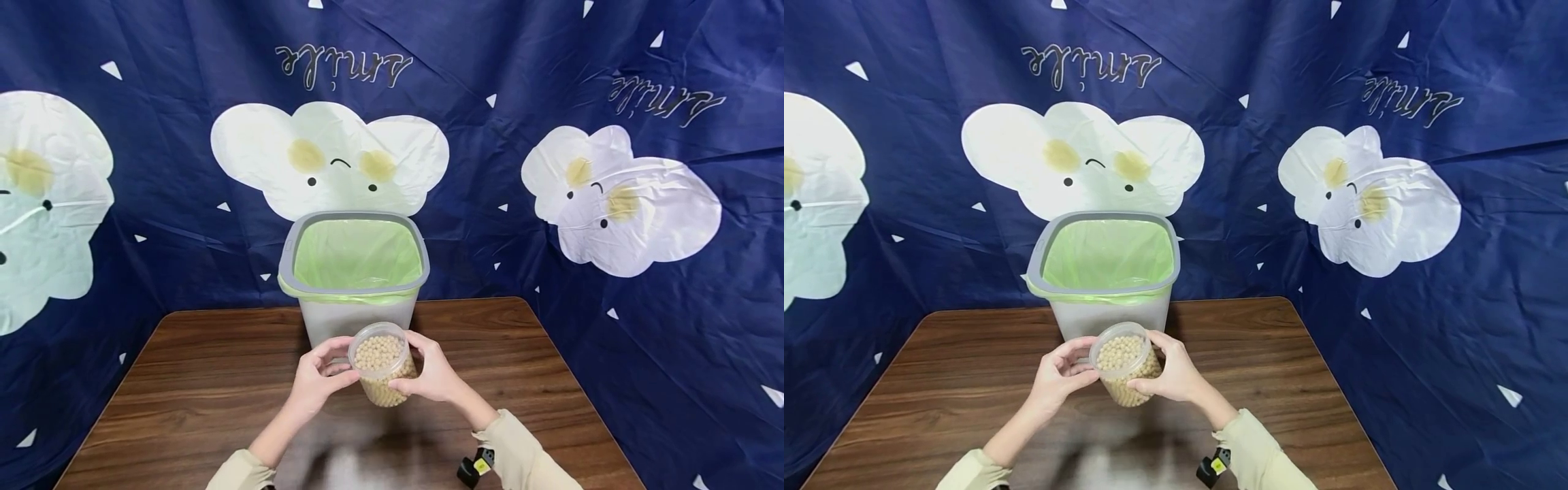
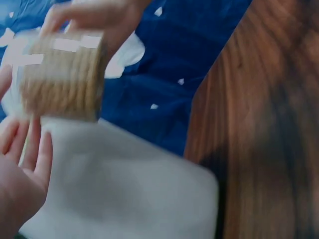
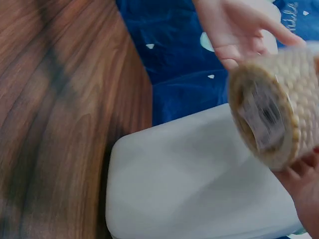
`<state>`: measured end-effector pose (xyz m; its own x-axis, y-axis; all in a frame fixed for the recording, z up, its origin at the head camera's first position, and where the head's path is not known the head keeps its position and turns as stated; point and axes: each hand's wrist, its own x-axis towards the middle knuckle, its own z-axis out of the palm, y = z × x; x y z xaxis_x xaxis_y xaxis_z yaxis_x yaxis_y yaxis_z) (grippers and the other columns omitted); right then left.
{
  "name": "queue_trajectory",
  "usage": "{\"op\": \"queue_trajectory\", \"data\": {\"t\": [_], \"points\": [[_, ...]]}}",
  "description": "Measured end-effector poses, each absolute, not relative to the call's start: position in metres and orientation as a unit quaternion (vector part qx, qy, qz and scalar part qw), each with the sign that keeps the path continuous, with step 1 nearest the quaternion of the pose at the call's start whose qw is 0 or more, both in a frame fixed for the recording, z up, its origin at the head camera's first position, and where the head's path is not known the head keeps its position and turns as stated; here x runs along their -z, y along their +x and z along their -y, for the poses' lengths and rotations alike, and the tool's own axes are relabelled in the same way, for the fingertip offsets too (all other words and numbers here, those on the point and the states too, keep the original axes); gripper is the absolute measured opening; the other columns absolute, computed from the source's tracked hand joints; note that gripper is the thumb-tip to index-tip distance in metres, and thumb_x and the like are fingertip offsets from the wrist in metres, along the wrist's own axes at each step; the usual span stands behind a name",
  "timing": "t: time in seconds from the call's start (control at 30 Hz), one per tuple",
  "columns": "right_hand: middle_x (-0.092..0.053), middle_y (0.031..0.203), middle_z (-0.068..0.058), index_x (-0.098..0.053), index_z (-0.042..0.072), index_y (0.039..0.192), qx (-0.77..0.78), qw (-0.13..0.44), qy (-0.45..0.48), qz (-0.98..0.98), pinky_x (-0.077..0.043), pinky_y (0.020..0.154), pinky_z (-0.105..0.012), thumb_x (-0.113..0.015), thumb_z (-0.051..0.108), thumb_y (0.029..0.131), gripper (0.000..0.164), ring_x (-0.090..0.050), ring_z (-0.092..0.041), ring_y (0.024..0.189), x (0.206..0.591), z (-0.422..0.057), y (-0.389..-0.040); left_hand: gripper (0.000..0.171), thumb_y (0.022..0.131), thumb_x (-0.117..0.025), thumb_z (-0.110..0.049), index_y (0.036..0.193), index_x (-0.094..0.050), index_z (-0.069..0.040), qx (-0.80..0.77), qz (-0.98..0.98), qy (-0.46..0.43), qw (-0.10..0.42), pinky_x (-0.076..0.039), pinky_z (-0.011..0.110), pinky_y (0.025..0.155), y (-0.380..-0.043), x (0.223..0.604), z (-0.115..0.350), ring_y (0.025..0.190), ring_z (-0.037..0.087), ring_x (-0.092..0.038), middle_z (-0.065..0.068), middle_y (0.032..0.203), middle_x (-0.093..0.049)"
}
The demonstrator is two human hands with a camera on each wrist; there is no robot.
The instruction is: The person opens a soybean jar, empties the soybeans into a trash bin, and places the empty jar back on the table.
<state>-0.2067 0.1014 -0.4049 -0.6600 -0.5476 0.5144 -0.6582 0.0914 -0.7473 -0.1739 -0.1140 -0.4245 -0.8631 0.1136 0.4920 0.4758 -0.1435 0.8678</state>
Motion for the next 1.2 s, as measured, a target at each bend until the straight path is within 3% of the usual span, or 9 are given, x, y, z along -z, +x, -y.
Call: {"op": "queue_trajectory", "data": {"t": [0.13, 0.23, 0.43, 0.6, 0.7, 0.83, 1.0, 1.07, 1.2], "points": [[-0.057, 0.110, -0.017, -0.050, -0.004, 0.120, -0.530, 0.007, 0.461, 0.712, -0.049, 0.084, -0.032, -0.076, 0.010, 0.064, 0.063, -0.055, -0.013, 0.101, 0.409, -0.107, -0.212, 0.057, 0.070, -0.074, 0.004, 0.118, -0.046, 0.018, 0.719, 0.617, -0.313, 0.072, -0.051, 0.024, 0.077, -0.178, 0.423, 0.123, 0.099, 0.007, -0.057, -0.003, 0.111, -0.062], [-0.057, 0.110, -0.017, -0.050, -0.004, 0.121, -0.512, 0.013, 0.474, 0.717, -0.050, 0.083, -0.032, -0.076, 0.010, 0.063, 0.065, -0.055, -0.015, 0.101, 0.408, -0.106, -0.211, 0.066, 0.069, -0.076, 0.001, 0.122, -0.042, 0.018, 0.716, 0.612, -0.332, 0.047, -0.049, 0.023, 0.080, -0.180, 0.425, 0.124, 0.104, 0.007, -0.056, -0.001, 0.115, -0.060], [-0.057, 0.115, -0.008, -0.051, 0.004, 0.124, -0.485, 0.092, 0.422, 0.761, -0.048, 0.085, -0.029, -0.079, 0.017, 0.063, 0.069, -0.054, -0.017, 0.104, 0.412, -0.100, -0.209, 0.062, 0.064, -0.075, 0.009, 0.120, -0.049, 0.013, 0.709, 0.653, -0.236, 0.122, -0.050, 0.021, 0.077, -0.176, 0.428, 0.111, 0.098, 0.005, -0.057, 0.005, 0.110, -0.062], [-0.057, 0.115, -0.009, -0.049, 0.003, 0.126, -0.463, 0.150, 0.385, 0.784, -0.047, 0.085, -0.030, -0.080, 0.020, 0.062, 0.073, -0.055, -0.020, 0.104, 0.414, -0.094, -0.211, 0.063, 0.063, -0.074, 0.012, 0.121, -0.052, 0.006, 0.708, 0.668, -0.150, 0.172, -0.049, 0.020, 0.077, -0.175, 0.429, 0.098, 0.096, 0.004, -0.056, 0.013, 0.111, -0.060], [-0.058, 0.113, -0.016, -0.049, -0.003, 0.124, -0.479, 0.137, 0.379, 0.780, -0.049, 0.082, -0.034, -0.079, 0.014, 0.061, 0.072, -0.056, -0.025, 0.102, 0.406, -0.095, -0.207, 0.060, 0.065, -0.072, 0.012, 0.122, -0.052, 0.008, 0.708, 0.667, -0.162, 0.167, -0.049, 0.020, 0.078, -0.176, 0.428, 0.100, 0.099, 0.004, -0.056, 0.011, 0.113, -0.060], [-0.056, 0.109, -0.024, -0.049, -0.011, 0.119, -0.516, 0.075, 0.408, 0.749, -0.051, 0.080, -0.034, -0.076, 0.005, 0.063, 0.064, -0.057, -0.024, 0.099, 0.394, -0.102, -0.202, 0.052, 0.068, -0.072, 0.010, 0.116, -0.053, 0.014, 0.705, 0.661, -0.224, 0.129, -0.050, 0.023, 0.079, -0.180, 0.426, 0.112, 0.098, 0.006, -0.058, 0.003, 0.112, -0.062], [-0.057, 0.111, -0.019, -0.051, -0.005, 0.120, -0.519, 0.000, 0.448, 0.728, -0.050, 0.083, -0.031, -0.076, 0.007, 0.064, 0.062, -0.055, -0.014, 0.100, 0.404, -0.112, -0.208, 0.064, 0.067, -0.077, 0.000, 0.122, -0.048, 0.012, 0.686, 0.663, -0.295, 0.047, -0.050, 0.026, 0.080, -0.182, 0.422, 0.123, 0.101, 0.008, -0.058, 0.002, 0.117, -0.060], [-0.057, 0.112, -0.016, -0.052, -0.002, 0.120, -0.513, 0.001, 0.448, 0.732, -0.049, 0.083, -0.030, -0.077, 0.009, 0.064, 0.063, -0.054, -0.013, 0.101, 0.410, -0.112, -0.209, 0.068, 0.065, -0.078, 0.000, 0.124, -0.047, 0.010, 0.678, 0.669, -0.302, 0.043, -0.049, 0.026, 0.081, -0.182, 0.421, 0.122, 0.102, 0.008, -0.056, 0.009, 0.118, -0.059], [-0.058, 0.111, -0.016, -0.052, -0.004, 0.120, -0.498, 0.070, 0.427, 0.751, -0.050, 0.082, -0.030, -0.080, 0.009, 0.060, 0.067, -0.056, -0.019, 0.100, 0.412, -0.109, -0.204, 0.065, 0.062, -0.078, 0.005, 0.121, -0.051, 0.008, 0.675, 0.688, -0.253, 0.090, -0.050, 0.025, 0.078, -0.178, 0.422, 0.112, 0.101, 0.007, -0.055, 0.021, 0.114, -0.058]]}}
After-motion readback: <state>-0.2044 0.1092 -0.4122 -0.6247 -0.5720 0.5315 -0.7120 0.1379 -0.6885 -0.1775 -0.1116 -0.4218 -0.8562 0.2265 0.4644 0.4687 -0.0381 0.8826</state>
